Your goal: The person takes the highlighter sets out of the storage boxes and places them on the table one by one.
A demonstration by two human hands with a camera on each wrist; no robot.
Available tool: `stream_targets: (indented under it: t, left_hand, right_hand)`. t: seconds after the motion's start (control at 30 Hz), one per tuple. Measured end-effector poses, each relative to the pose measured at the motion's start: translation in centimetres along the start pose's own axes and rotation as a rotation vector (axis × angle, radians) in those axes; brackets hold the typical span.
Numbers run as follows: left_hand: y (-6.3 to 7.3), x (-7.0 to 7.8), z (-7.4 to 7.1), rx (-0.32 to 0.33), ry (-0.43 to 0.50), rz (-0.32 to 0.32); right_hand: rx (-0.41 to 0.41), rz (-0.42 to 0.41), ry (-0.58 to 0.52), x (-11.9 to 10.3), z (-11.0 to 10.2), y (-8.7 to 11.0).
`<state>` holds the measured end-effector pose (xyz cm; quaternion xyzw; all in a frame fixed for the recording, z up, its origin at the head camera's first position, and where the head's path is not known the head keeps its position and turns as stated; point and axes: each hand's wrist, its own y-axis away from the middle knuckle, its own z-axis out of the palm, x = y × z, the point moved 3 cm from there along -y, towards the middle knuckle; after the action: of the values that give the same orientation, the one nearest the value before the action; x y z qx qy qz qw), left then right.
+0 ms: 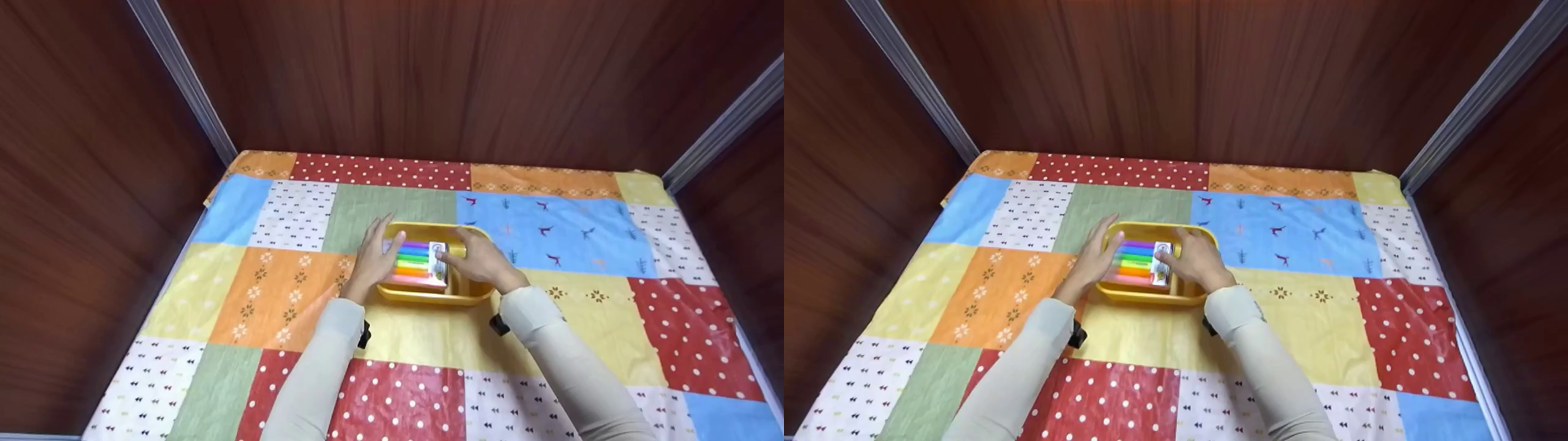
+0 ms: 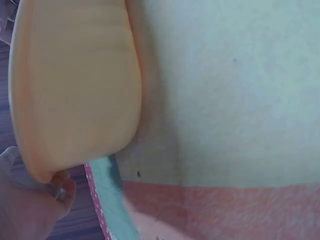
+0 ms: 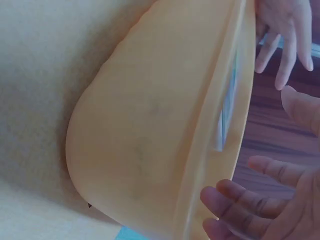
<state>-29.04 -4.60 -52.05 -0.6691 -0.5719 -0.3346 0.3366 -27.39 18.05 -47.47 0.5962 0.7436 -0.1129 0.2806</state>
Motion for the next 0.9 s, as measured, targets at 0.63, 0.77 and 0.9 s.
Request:
stream_targets:
  t: [0.63, 0.77, 0.9]
  left_hand:
    - [1.3, -2.2, 0.9, 0.065, 0.028, -0.102]
    - [1.2, -2.1, 0.9, 0.067, 0.021, -0.107]
    - [1.1, -2.2, 1.0, 0.067, 0.02, -0.122]
  right_hand:
    - [-0.112, -0.01, -0.06, 0.3, 0.9, -1.9]
    - [-0.119, -0.015, -0.051, 0.3, 1.0, -2.3]
    - [-0.134, 0.016, -0.036, 0.4, 1.2, -2.6]
